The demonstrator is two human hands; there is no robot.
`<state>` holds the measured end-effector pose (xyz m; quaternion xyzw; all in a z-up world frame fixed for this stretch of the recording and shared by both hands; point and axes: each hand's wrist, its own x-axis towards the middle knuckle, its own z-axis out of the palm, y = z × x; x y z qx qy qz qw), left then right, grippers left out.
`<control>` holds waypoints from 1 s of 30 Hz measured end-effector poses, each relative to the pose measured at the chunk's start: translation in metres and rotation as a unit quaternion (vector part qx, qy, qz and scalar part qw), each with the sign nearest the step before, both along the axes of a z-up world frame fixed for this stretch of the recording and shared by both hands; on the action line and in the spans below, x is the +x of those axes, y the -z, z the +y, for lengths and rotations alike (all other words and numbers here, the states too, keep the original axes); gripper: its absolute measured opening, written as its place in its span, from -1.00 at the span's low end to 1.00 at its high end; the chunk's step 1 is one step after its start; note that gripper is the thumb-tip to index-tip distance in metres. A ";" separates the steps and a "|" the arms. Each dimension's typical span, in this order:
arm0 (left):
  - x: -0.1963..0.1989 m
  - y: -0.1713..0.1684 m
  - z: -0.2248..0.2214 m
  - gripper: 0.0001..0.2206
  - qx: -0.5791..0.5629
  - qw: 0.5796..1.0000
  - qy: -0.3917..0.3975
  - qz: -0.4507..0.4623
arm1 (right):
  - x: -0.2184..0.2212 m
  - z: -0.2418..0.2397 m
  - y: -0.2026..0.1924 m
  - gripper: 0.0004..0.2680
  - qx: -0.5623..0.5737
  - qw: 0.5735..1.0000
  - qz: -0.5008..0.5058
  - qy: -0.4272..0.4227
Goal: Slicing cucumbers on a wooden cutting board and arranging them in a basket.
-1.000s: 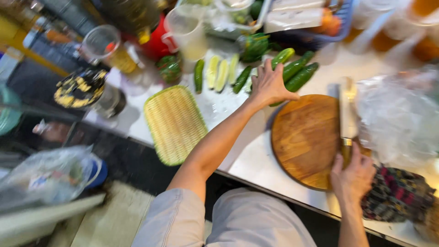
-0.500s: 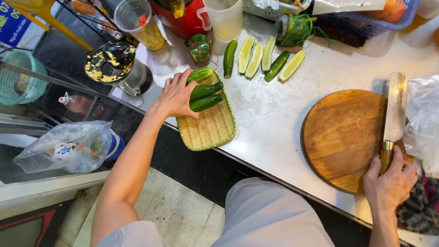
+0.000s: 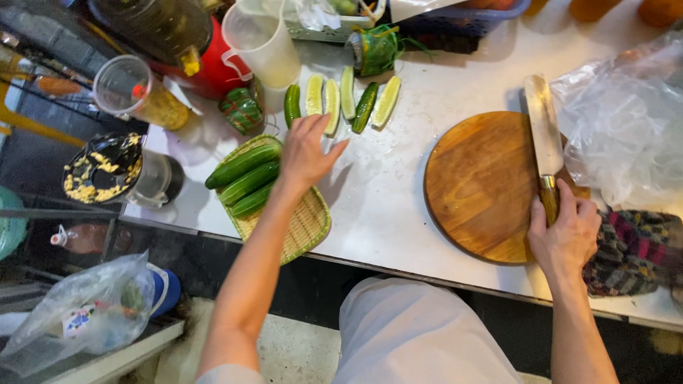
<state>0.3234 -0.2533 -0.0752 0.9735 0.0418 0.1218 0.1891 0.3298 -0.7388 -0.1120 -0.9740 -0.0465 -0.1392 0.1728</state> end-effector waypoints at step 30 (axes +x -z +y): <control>0.040 -0.015 -0.227 -0.60 -0.344 0.914 0.160 0.142 | -0.044 0.058 -0.076 -0.55 0.289 0.940 0.181 0.028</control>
